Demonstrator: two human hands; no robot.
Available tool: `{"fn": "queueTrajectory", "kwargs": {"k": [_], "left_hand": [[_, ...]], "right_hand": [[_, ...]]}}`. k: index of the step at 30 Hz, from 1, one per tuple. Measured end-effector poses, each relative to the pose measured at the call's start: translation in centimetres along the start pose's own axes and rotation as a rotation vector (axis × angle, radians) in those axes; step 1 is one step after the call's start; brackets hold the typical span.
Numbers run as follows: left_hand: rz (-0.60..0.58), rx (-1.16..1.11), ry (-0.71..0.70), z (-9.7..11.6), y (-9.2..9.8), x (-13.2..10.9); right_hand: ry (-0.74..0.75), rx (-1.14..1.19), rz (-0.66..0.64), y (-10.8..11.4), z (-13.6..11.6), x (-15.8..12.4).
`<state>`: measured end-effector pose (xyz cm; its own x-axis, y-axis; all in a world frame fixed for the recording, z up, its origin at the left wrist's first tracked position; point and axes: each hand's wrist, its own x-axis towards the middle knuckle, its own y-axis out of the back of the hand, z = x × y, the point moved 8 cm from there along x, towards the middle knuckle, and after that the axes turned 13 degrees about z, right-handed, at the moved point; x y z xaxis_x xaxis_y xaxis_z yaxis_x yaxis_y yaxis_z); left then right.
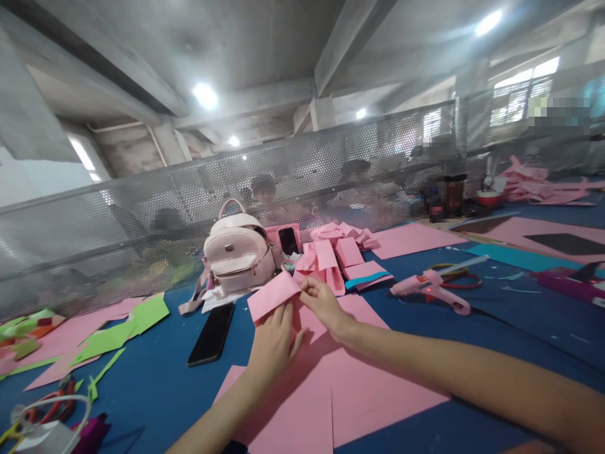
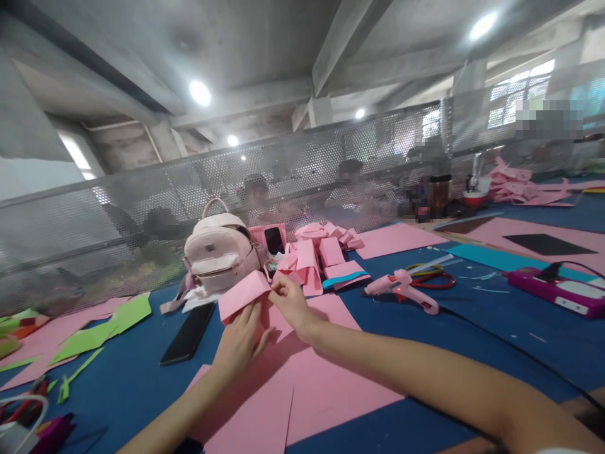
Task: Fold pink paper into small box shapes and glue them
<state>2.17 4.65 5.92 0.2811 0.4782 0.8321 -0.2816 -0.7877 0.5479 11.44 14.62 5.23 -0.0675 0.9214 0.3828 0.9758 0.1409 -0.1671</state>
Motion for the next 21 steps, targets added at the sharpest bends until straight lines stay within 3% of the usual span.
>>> {"fn": "queueTrajectory", "kwargs": {"k": [8,14,21], "left_hand": [[-0.049,0.014,0.020,0.1,0.2,0.4],[-0.125,-0.165,0.121,-0.3,0.2,-0.4],[-0.176,-0.326,0.214,-0.2,0.0,-0.4]], "right_hand": [[0.014,0.059,-0.018,-0.3,-1.3,-0.8],[0.015,0.059,-0.027,-0.1,-2.2,-0.8],[-0.037,0.043,-0.014,0.1,-1.3,-0.6]]}}
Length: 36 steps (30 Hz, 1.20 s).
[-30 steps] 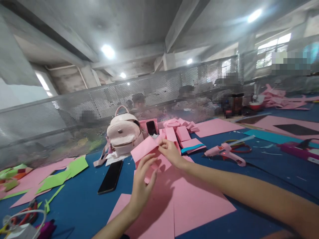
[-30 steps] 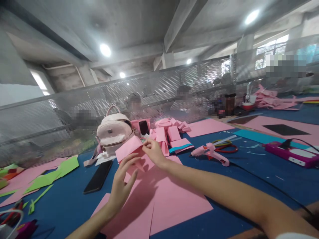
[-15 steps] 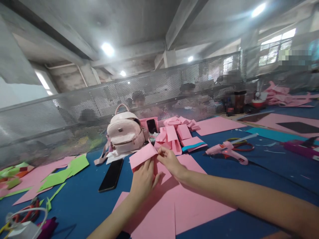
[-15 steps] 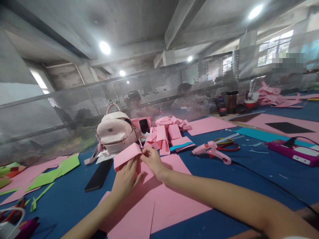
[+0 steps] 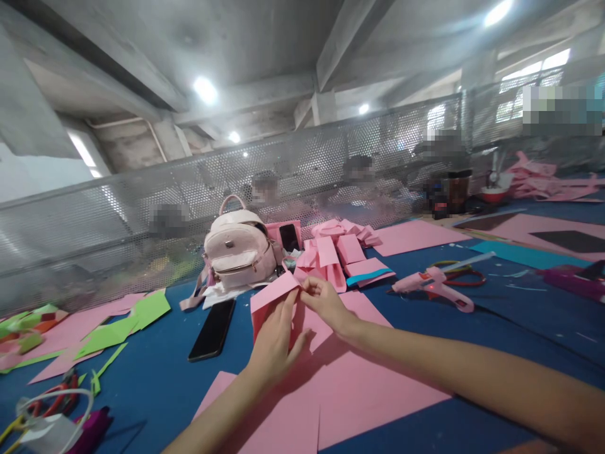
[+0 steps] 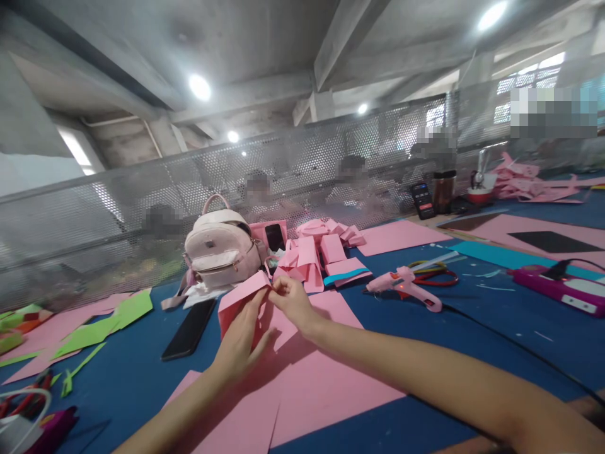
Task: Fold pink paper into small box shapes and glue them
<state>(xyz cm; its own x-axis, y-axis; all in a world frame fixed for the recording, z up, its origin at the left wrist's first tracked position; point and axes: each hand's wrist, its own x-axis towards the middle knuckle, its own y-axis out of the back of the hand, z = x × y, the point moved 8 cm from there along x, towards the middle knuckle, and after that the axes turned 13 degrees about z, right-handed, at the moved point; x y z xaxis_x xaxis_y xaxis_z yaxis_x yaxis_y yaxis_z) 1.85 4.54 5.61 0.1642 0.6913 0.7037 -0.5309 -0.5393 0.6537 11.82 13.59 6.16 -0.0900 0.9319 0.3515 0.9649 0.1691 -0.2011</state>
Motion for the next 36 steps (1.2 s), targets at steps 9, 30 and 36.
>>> {"fn": "queueTrajectory", "kwargs": {"k": [9,30,36], "left_hand": [[0.068,-0.108,0.003,-0.9,0.7,0.2],[0.215,0.088,-0.173,0.1,0.7,0.3],[0.219,0.151,-0.246,1.7,0.8,0.3]], "right_hand": [[-0.038,-0.079,-0.022,0.8,1.5,0.3],[-0.167,-0.154,0.001,1.8,3.4,0.5],[-0.197,-0.135,0.045,2.8,4.3,1.3]]}}
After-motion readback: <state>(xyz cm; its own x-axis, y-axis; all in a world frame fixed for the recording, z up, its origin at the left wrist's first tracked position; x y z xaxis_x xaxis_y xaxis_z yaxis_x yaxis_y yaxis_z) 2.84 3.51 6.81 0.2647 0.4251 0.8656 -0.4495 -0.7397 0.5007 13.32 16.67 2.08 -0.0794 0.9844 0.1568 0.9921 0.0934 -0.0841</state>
